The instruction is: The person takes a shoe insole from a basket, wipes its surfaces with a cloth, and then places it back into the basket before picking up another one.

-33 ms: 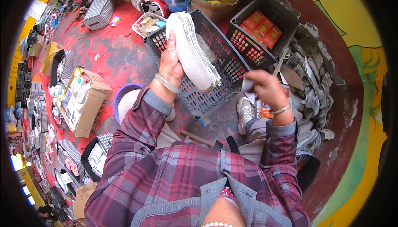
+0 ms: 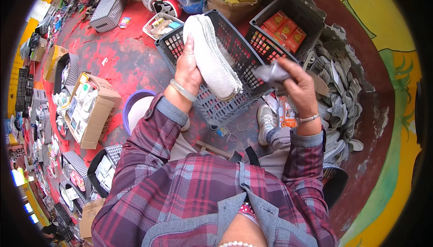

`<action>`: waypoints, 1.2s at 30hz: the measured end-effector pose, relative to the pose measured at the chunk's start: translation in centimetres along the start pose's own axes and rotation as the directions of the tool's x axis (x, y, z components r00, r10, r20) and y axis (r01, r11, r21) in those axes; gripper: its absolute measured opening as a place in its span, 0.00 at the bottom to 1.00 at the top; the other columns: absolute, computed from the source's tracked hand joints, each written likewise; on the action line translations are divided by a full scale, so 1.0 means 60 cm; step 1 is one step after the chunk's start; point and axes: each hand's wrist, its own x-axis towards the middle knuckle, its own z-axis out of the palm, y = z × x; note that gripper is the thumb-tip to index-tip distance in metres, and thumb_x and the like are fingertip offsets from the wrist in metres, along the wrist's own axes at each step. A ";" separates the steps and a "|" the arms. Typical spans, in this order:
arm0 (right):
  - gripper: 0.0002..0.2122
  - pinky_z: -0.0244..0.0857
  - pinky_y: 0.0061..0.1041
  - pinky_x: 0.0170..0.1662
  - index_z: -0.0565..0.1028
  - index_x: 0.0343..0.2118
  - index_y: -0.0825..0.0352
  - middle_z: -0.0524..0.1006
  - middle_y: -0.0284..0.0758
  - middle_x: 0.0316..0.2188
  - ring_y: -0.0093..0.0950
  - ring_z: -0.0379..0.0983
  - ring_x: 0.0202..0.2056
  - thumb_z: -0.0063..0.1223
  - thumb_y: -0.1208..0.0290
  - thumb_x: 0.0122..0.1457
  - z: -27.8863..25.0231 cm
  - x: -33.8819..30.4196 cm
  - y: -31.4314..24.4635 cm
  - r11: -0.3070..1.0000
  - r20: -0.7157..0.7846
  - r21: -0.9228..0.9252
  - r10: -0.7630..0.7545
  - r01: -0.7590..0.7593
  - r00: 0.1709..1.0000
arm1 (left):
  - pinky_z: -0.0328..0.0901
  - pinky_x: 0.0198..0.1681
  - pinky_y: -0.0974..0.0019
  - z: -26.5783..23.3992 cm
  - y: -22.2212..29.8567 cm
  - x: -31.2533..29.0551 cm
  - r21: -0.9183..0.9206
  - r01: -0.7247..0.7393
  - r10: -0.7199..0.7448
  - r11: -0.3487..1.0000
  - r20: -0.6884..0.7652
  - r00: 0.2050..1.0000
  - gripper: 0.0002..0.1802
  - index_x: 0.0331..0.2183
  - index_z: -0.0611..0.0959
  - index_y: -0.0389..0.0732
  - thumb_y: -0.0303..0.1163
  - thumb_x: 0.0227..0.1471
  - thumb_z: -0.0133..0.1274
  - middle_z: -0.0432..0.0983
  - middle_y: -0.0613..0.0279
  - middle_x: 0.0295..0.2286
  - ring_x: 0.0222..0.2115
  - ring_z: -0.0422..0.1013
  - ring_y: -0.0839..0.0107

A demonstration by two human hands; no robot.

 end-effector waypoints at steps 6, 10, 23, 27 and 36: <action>0.25 0.58 0.24 0.55 0.71 0.49 0.70 0.72 0.40 0.47 0.30 0.68 0.50 0.39 0.90 0.45 0.080 0.026 -0.061 0.936 0.005 0.190 -0.304 0.298 0.953 | 0.67 0.46 0.53 -0.016 -0.030 0.004 0.022 0.089 -0.089 0.996 -0.013 0.996 0.26 0.48 0.71 0.36 0.46 0.57 0.47 0.73 0.54 0.43 0.41 0.70 0.58; 0.22 0.63 0.29 0.50 0.76 0.42 0.67 0.74 0.41 0.45 0.39 0.70 0.46 0.44 0.89 0.41 0.108 0.016 -0.061 0.847 0.120 -0.091 -0.513 0.524 0.850 | 0.67 0.46 0.52 -0.017 -0.021 0.003 0.043 0.048 -0.045 0.998 -0.067 0.997 0.28 0.49 0.70 0.34 0.48 0.57 0.45 0.72 0.52 0.43 0.41 0.71 0.56; 0.19 0.66 0.26 0.47 0.77 0.37 0.72 0.76 0.42 0.41 0.33 0.73 0.43 0.41 0.88 0.40 0.007 -0.013 -0.035 0.977 -0.112 0.032 -0.207 0.211 0.972 | 0.65 0.48 0.53 0.011 0.005 0.005 0.054 -0.038 0.046 0.998 -0.163 0.986 0.25 0.49 0.72 0.39 0.47 0.58 0.43 0.73 0.55 0.44 0.42 0.70 0.58; 0.27 0.58 0.27 0.55 0.73 0.47 0.69 0.72 0.44 0.48 0.34 0.68 0.51 0.39 0.90 0.40 0.038 0.007 -0.086 0.927 -0.229 -0.050 -0.373 0.371 0.899 | 0.62 0.52 0.51 0.004 -0.025 0.007 0.071 0.009 -0.001 0.997 -0.115 0.993 0.27 0.51 0.69 0.38 0.48 0.60 0.40 0.70 0.53 0.47 0.46 0.68 0.55; 0.16 0.66 0.29 0.47 0.78 0.34 0.67 0.77 0.39 0.39 0.35 0.73 0.42 0.48 0.86 0.39 0.116 -0.013 -0.035 0.750 0.138 -0.321 -0.567 0.578 0.812 | 0.64 0.50 0.51 -0.004 0.004 0.017 0.115 -0.108 0.128 0.987 -0.180 0.975 0.28 0.52 0.67 0.36 0.48 0.60 0.38 0.69 0.51 0.48 0.46 0.68 0.55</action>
